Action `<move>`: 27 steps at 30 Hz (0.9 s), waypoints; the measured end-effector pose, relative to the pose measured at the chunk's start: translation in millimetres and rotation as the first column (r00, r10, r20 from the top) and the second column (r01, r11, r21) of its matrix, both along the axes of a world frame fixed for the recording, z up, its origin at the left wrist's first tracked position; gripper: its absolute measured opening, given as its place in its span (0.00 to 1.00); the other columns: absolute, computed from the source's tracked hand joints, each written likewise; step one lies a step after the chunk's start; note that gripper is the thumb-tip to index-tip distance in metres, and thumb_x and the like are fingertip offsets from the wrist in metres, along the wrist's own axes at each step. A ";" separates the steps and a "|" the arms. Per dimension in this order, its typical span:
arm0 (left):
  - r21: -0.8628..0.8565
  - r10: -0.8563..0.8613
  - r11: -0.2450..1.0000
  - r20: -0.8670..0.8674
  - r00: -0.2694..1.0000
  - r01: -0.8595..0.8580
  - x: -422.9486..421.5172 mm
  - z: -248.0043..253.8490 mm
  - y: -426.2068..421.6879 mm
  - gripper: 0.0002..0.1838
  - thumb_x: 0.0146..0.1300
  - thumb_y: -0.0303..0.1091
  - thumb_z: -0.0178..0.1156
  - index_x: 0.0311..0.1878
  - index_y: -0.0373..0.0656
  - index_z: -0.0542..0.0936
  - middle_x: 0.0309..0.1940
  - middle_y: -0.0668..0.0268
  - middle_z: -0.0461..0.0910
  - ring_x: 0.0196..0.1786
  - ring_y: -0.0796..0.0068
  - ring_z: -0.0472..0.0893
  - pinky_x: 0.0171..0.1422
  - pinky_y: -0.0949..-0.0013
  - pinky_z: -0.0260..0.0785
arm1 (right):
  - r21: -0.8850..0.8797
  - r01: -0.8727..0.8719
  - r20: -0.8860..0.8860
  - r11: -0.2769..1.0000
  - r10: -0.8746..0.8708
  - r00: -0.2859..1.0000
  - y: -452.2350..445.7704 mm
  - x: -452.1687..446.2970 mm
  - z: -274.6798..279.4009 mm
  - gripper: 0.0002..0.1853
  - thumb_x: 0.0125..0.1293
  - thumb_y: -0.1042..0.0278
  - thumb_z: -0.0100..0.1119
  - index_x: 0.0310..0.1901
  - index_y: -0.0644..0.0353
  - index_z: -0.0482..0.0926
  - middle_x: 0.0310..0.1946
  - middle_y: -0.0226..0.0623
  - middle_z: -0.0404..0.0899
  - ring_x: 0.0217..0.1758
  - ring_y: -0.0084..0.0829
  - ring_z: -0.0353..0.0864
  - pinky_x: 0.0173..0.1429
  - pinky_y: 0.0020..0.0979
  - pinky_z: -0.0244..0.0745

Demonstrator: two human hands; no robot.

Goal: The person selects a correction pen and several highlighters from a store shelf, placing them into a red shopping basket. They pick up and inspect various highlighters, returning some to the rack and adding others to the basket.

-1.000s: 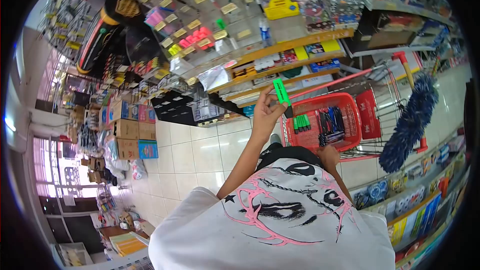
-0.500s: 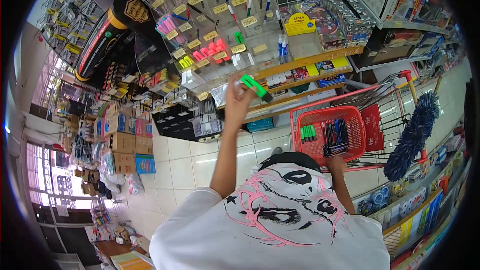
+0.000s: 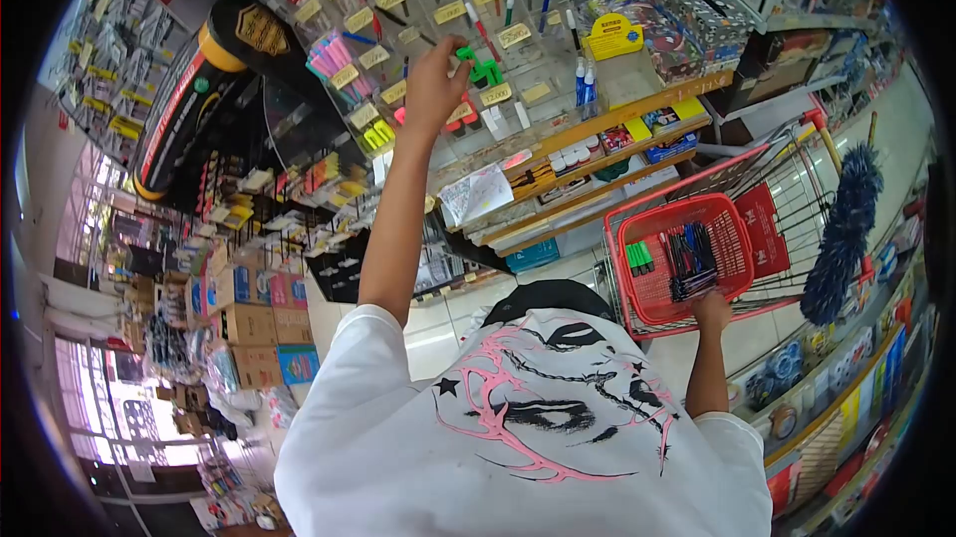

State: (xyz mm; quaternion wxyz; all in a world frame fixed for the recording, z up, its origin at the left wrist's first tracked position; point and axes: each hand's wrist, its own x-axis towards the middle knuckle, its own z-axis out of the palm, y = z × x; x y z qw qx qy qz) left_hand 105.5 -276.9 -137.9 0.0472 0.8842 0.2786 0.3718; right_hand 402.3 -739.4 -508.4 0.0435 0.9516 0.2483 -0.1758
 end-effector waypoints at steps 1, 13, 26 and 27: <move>0.008 0.045 0.999 -0.031 0.998 -0.045 0.6 -4.2 2.2 0.16 0.59 0.31 0.64 0.50 0.43 0.77 0.37 0.55 0.82 0.40 0.56 0.81 0.44 0.58 0.72 | 0.052 0.042 0.048 0.998 -0.045 0.998 2.1 -2.0 -4.4 0.19 0.54 0.54 0.64 0.39 0.62 0.83 0.35 0.50 0.85 0.41 0.47 0.86 0.46 0.45 0.81; 0.207 0.187 0.968 -0.210 0.960 -0.144 11.4 -32.3 20.6 0.12 0.56 0.32 0.65 0.44 0.45 0.78 0.36 0.55 0.82 0.41 0.50 0.81 0.44 0.51 0.72 | 0.146 0.046 0.135 0.988 -0.066 0.989 -1.0 -5.1 -8.2 0.16 0.59 0.55 0.61 0.35 0.61 0.83 0.33 0.48 0.84 0.37 0.47 0.86 0.43 0.44 0.81; 0.275 0.185 0.955 -0.263 0.947 -0.110 13.8 -45.7 29.7 0.08 0.55 0.30 0.64 0.39 0.44 0.82 0.36 0.61 0.80 0.44 0.56 0.78 0.48 0.56 0.72 | 0.158 0.071 0.133 0.985 -0.092 0.987 0.8 -6.8 -3.0 0.15 0.59 0.58 0.60 0.36 0.63 0.83 0.33 0.48 0.84 0.37 0.47 0.86 0.44 0.44 0.80; 0.294 0.201 0.949 -0.277 0.940 -0.116 14.4 -46.4 29.2 0.07 0.55 0.30 0.64 0.38 0.44 0.83 0.35 0.62 0.80 0.43 0.57 0.78 0.48 0.57 0.72 | 0.149 0.074 0.118 0.986 -0.092 0.989 1.2 -6.4 -1.8 0.15 0.59 0.57 0.60 0.36 0.63 0.83 0.33 0.49 0.84 0.37 0.47 0.86 0.44 0.44 0.81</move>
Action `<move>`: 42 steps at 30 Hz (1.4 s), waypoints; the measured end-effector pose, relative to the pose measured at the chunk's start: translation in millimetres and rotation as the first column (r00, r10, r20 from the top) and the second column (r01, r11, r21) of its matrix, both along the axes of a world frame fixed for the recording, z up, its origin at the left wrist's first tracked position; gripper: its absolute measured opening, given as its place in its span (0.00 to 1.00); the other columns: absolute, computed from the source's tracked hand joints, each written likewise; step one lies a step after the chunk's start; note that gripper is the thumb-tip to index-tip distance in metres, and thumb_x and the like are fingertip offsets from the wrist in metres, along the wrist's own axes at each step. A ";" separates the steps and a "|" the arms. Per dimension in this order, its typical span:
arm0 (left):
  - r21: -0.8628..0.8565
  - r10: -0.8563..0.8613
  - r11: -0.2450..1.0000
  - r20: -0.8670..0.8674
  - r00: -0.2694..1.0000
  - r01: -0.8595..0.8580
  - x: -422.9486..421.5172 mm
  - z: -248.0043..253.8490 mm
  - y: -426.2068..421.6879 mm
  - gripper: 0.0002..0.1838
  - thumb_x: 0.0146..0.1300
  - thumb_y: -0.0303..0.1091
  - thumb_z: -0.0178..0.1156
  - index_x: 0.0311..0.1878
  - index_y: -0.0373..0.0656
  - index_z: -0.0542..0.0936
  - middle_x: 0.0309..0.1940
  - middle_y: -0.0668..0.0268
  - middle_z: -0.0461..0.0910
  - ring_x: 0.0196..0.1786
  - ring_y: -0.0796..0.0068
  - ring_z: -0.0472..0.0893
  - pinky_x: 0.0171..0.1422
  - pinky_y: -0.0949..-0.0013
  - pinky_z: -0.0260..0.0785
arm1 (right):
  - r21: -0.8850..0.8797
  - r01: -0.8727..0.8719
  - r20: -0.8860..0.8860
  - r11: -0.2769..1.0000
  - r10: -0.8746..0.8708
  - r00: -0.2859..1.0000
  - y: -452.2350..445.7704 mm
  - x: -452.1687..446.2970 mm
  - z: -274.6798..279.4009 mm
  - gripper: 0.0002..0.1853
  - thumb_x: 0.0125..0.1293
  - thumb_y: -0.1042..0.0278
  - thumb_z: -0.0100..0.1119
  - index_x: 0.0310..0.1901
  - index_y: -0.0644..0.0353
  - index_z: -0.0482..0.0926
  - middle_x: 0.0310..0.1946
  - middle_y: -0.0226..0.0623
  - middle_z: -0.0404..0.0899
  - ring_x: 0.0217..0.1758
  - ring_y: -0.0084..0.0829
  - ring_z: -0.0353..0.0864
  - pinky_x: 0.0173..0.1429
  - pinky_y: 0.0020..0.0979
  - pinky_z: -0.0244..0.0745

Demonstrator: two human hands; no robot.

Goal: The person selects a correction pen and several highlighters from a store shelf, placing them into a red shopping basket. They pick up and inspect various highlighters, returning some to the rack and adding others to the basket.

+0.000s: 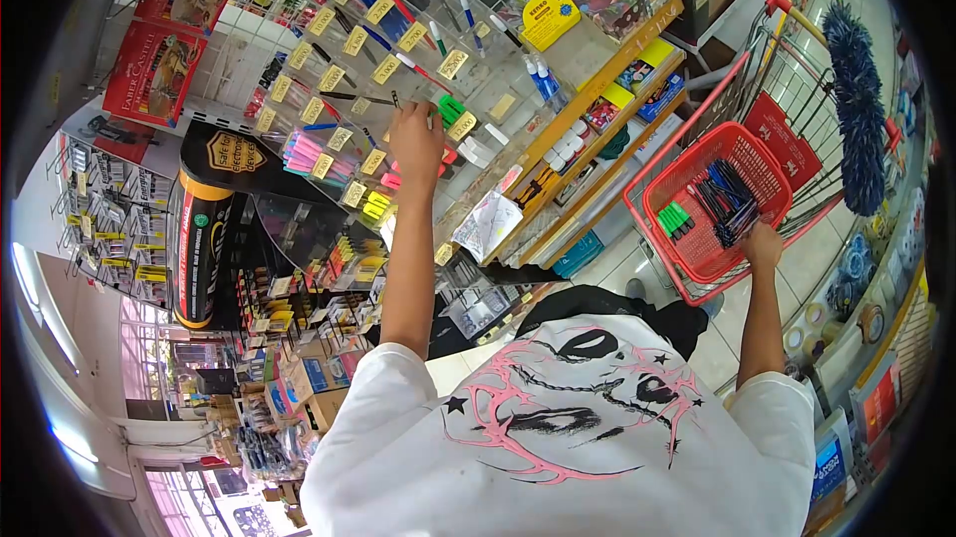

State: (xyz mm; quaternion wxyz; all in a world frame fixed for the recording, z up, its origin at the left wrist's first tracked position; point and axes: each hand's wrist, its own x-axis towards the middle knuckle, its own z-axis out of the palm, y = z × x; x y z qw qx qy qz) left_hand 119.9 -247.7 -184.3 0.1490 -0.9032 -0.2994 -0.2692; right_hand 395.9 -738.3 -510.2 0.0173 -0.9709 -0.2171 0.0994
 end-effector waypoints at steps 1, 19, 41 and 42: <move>-0.002 -0.001 1.000 -0.003 1.000 0.001 0.5 -1.0 0.5 0.07 0.55 0.30 0.64 0.38 0.44 0.83 0.35 0.62 0.80 0.43 0.57 0.78 0.48 0.57 0.72 | -0.009 0.001 -0.017 1.000 -0.001 1.000 0.3 0.2 0.4 0.15 0.59 0.57 0.60 0.36 0.63 0.83 0.33 0.49 0.84 0.38 0.47 0.86 0.45 0.44 0.81; -0.064 -0.503 0.854 0.150 0.851 0.516 24.7 -25.1 -100.5 0.10 0.50 0.25 0.63 0.38 0.42 0.81 0.45 0.57 0.79 0.47 0.55 0.77 0.49 0.58 0.67 | -0.011 -0.042 0.048 0.999 0.042 0.998 -4.0 2.2 -9.8 0.10 0.56 0.64 0.59 0.32 0.62 0.84 0.29 0.48 0.84 0.32 0.45 0.86 0.38 0.43 0.81; -0.623 -0.604 0.704 -0.273 0.749 0.341 96.3 -355.0 -276.6 0.13 0.56 0.40 0.56 0.37 0.43 0.85 0.41 0.60 0.81 0.53 0.62 0.77 0.64 0.45 0.57 | -0.140 -0.074 -0.138 0.987 0.054 0.989 -1.8 -14.9 3.9 0.07 0.53 0.67 0.60 0.25 0.59 0.84 0.26 0.46 0.84 0.29 0.43 0.87 0.33 0.42 0.81; -0.593 -0.601 0.724 -0.291 0.744 0.352 98.8 -353.8 -277.8 0.15 0.57 0.41 0.55 0.38 0.43 0.85 0.41 0.60 0.80 0.54 0.61 0.76 0.64 0.46 0.57 | -0.129 -0.064 -0.148 0.990 0.045 0.988 -3.1 -13.4 7.3 0.07 0.52 0.66 0.61 0.24 0.60 0.84 0.26 0.45 0.84 0.29 0.43 0.86 0.33 0.43 0.81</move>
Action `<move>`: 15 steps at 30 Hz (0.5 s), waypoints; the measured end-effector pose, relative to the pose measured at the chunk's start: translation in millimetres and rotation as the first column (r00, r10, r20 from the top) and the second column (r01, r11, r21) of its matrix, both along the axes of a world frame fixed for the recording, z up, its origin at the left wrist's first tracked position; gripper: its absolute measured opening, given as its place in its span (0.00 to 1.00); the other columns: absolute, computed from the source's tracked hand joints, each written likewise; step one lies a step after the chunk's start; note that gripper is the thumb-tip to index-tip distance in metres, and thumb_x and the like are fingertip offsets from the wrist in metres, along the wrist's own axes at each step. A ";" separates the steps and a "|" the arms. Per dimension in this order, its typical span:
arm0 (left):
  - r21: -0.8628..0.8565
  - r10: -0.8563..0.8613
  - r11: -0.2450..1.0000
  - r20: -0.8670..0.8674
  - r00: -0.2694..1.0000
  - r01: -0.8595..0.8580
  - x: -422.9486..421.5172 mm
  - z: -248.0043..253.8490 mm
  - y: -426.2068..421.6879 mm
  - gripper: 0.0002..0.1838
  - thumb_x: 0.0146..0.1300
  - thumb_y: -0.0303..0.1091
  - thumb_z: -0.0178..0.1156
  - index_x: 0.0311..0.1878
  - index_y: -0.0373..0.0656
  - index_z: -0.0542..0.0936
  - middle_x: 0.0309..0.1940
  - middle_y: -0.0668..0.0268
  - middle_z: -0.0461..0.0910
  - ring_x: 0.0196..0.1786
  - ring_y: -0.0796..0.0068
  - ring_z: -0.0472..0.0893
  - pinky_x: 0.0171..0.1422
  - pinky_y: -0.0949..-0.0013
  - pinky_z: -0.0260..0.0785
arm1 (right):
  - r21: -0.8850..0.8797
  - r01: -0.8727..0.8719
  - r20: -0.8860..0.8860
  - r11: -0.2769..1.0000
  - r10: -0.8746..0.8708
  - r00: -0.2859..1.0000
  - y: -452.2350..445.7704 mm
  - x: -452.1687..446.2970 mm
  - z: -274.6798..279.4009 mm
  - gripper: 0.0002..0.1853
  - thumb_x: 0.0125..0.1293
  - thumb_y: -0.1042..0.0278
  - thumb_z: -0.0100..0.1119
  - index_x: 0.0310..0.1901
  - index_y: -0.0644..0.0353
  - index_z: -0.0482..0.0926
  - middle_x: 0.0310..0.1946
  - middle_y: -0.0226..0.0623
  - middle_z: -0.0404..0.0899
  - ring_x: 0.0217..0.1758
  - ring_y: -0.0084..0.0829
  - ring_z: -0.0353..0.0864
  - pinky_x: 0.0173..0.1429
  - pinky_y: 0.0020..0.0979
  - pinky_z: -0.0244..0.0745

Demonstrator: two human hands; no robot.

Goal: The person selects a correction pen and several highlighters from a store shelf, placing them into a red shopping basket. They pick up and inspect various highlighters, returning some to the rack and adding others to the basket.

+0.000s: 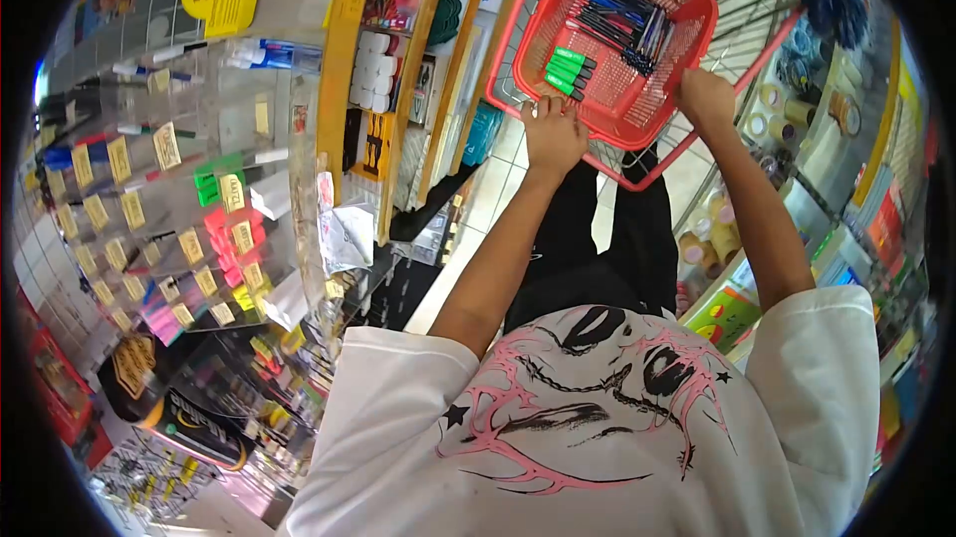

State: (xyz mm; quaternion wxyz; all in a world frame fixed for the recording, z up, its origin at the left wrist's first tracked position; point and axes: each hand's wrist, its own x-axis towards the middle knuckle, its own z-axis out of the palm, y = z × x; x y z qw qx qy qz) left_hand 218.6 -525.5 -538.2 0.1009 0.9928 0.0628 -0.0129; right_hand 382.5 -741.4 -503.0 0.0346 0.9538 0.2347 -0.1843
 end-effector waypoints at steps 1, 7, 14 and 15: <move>-0.007 0.008 1.000 -0.031 0.999 -0.008 -3.6 -4.6 -3.1 0.17 0.59 0.42 0.53 0.43 0.43 0.83 0.44 0.59 0.79 0.57 0.60 0.74 0.66 0.44 0.55 | -0.018 0.011 0.000 1.000 -0.011 1.000 -1.2 -0.4 -5.3 0.09 0.52 0.64 0.62 0.25 0.60 0.84 0.25 0.45 0.84 0.29 0.43 0.86 0.33 0.43 0.81; 0.023 0.076 0.997 -0.235 0.969 -0.073 -17.8 9.5 -31.8 0.25 0.64 0.44 0.51 0.62 0.42 0.73 0.59 0.55 0.72 0.66 0.58 0.66 0.72 0.38 0.47 | -0.130 -0.008 -0.115 0.991 -0.007 0.993 -11.3 -7.7 2.0 0.10 0.57 0.65 0.57 0.29 0.59 0.85 0.27 0.45 0.85 0.32 0.45 0.87 0.35 0.43 0.82; -0.077 -0.119 0.993 -0.514 0.849 0.092 -0.8 2.0 -58.0 0.40 0.65 0.56 0.50 0.75 0.45 0.57 0.76 0.50 0.51 0.80 0.53 0.45 0.80 0.42 0.30 | -0.157 -0.009 -0.263 0.988 -0.033 0.964 -30.0 -8.9 6.5 0.08 0.56 0.67 0.57 0.28 0.57 0.86 0.29 0.43 0.86 0.34 0.42 0.88 0.37 0.42 0.82; -0.103 -0.129 0.990 -0.458 0.879 0.092 3.1 -13.5 -61.0 0.40 0.65 0.57 0.51 0.75 0.45 0.57 0.76 0.49 0.50 0.80 0.52 0.44 0.80 0.43 0.30 | -0.153 -0.013 -0.288 0.988 -0.032 0.957 -28.9 -7.8 8.3 0.08 0.56 0.67 0.57 0.29 0.57 0.86 0.29 0.43 0.86 0.34 0.42 0.88 0.37 0.42 0.82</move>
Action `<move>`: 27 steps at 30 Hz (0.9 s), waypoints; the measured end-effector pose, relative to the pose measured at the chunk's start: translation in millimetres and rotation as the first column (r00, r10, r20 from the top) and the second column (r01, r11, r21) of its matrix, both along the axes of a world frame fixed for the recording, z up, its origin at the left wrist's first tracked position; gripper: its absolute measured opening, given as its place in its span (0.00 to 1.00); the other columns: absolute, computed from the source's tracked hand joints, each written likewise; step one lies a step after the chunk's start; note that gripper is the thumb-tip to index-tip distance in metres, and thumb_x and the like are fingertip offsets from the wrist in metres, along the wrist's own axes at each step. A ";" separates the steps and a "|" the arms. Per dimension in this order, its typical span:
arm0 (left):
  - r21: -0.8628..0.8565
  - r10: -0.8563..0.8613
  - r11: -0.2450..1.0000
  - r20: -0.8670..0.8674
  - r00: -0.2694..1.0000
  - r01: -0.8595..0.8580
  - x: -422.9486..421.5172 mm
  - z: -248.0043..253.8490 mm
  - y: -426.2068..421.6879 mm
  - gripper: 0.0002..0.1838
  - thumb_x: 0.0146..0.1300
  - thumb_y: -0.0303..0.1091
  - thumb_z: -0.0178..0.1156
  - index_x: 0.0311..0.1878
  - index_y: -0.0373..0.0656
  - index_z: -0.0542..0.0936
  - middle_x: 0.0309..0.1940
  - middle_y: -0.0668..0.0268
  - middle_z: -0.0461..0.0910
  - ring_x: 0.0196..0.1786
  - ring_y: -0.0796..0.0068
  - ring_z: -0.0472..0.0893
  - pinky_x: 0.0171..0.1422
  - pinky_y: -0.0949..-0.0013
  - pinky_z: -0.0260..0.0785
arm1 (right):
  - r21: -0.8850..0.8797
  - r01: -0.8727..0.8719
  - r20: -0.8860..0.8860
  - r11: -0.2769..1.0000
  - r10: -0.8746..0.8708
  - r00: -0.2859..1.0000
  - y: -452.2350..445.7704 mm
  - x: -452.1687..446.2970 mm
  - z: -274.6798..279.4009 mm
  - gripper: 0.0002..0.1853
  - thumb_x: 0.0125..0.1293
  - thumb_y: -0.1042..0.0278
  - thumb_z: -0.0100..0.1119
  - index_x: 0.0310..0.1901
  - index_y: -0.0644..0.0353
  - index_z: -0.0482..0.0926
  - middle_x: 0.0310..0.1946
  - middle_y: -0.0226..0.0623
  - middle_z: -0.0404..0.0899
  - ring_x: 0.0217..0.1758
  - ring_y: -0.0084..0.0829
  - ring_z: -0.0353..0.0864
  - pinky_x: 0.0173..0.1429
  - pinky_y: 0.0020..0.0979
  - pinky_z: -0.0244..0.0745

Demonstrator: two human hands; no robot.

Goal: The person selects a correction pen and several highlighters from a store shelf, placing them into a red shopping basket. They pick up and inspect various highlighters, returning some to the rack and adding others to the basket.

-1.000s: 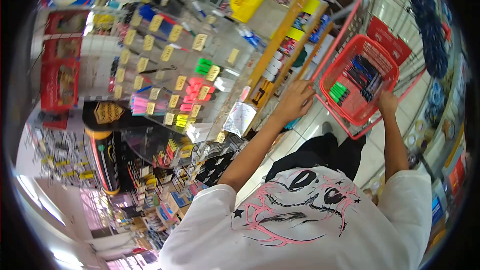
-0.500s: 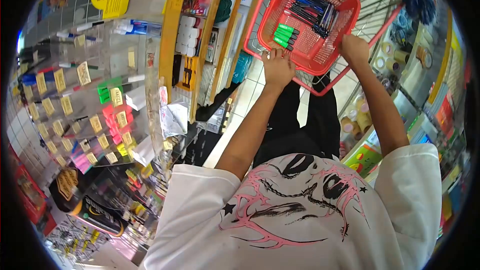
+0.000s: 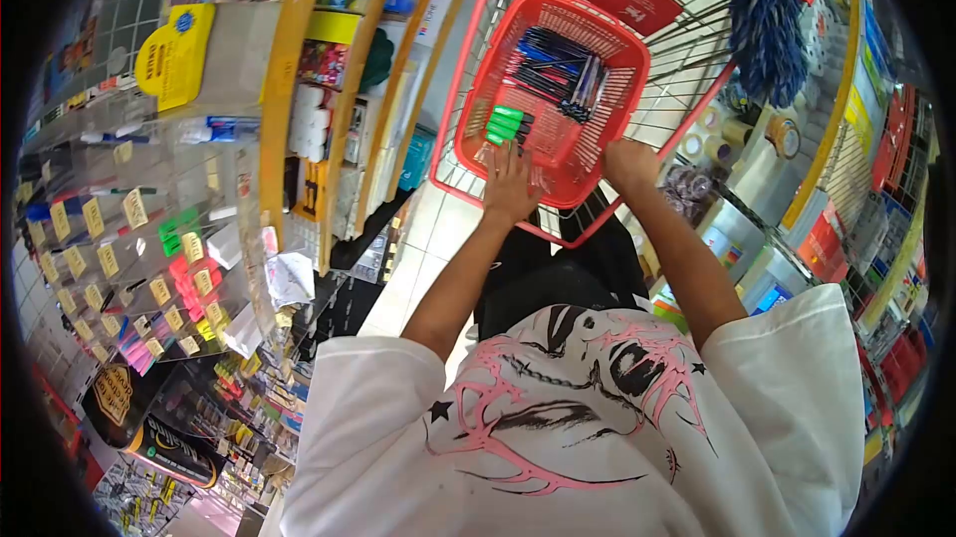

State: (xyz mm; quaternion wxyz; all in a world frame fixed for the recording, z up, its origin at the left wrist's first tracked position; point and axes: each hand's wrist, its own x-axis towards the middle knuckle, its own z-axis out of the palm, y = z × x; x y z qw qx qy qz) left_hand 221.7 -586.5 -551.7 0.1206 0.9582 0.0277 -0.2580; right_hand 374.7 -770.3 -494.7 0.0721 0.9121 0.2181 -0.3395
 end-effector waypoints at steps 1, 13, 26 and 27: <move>-0.030 0.000 1.000 0.062 0.998 0.002 3.6 -24.8 -1.7 0.41 0.65 0.57 0.51 0.75 0.44 0.57 0.76 0.48 0.50 0.80 0.51 0.43 0.81 0.44 0.30 | 0.005 0.007 -0.024 1.000 -0.007 1.000 0.5 0.8 1.4 0.08 0.56 0.67 0.57 0.30 0.57 0.86 0.30 0.43 0.86 0.35 0.42 0.88 0.38 0.42 0.82; 0.118 0.092 0.991 -0.247 0.965 -0.064 101.8 -158.6 38.3 0.40 0.50 0.38 0.71 0.67 0.47 0.66 0.68 0.59 0.64 0.72 0.61 0.64 0.72 0.55 0.60 | 0.054 -0.042 -0.183 0.998 0.051 0.982 1.2 9.4 8.0 0.09 0.58 0.61 0.57 0.29 0.53 0.84 0.28 0.40 0.86 0.33 0.40 0.87 0.40 0.40 0.82; 0.173 0.171 0.973 -0.099 0.980 -0.153 81.9 -188.9 34.5 0.18 0.63 0.33 0.54 0.57 0.47 0.76 0.63 0.63 0.69 0.67 0.64 0.67 0.73 0.51 0.56 | 0.049 -0.158 -0.181 0.986 0.164 0.970 3.8 7.5 6.9 0.14 0.64 0.56 0.53 0.31 0.55 0.82 0.27 0.41 0.85 0.30 0.40 0.87 0.37 0.41 0.80; 0.179 0.165 0.972 -0.056 0.985 -0.153 81.5 -188.6 34.5 0.19 0.62 0.31 0.55 0.57 0.46 0.75 0.60 0.63 0.71 0.66 0.64 0.68 0.72 0.54 0.59 | 0.049 -0.163 -0.178 0.985 0.169 0.969 3.6 7.9 6.8 0.14 0.64 0.56 0.53 0.31 0.55 0.82 0.27 0.41 0.85 0.30 0.40 0.87 0.37 0.41 0.80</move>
